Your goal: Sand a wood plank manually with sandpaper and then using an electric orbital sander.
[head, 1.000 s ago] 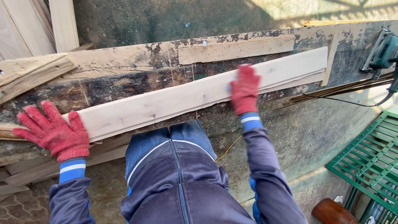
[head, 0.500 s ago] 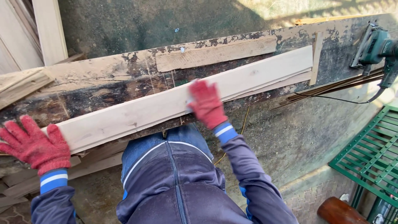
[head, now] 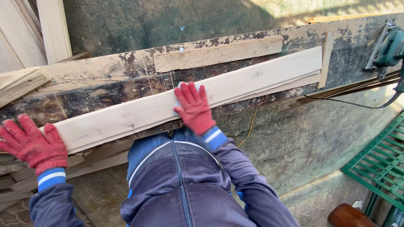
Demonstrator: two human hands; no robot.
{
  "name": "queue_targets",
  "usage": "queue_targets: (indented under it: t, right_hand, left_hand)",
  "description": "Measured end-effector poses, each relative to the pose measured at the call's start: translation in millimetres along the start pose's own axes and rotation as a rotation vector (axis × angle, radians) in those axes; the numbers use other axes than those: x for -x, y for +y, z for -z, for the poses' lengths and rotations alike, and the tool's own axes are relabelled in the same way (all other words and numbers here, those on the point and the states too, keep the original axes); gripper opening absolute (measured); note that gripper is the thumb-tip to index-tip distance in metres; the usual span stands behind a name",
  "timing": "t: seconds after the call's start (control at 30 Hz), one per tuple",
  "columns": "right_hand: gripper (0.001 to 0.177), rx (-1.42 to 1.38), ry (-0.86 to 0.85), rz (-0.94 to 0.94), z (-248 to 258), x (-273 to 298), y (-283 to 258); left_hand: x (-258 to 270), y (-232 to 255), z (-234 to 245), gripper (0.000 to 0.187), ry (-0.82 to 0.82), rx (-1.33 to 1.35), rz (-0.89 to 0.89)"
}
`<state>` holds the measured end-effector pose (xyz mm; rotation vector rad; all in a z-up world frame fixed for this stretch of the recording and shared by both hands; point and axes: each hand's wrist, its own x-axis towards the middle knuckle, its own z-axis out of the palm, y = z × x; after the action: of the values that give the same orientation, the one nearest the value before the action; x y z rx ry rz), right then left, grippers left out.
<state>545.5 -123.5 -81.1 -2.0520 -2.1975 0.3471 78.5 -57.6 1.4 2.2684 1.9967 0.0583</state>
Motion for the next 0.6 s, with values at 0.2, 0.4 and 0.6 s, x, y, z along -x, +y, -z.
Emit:
queue_targets:
  t: [0.2, 0.4, 0.6]
  right_hand:
    - [0.072, 0.439, -0.149, -0.303, 28.9, 23.6, 182.1]
    - [0.078, 0.964, -0.105, -0.388, 3.6, 18.5, 121.5]
    - [0.079, 0.404, -0.050, -0.102, 12.5, 21.0, 127.6]
  left_hand:
    - [1.5, 4.0, -3.4, 0.060, -0.068, 0.066, 0.079]
    - [-0.6, 12.2, 0.3, 0.058, 0.008, 0.038, 0.019]
    - [-0.1, 6.1, -1.0, 0.059, 0.025, 0.043, -0.032]
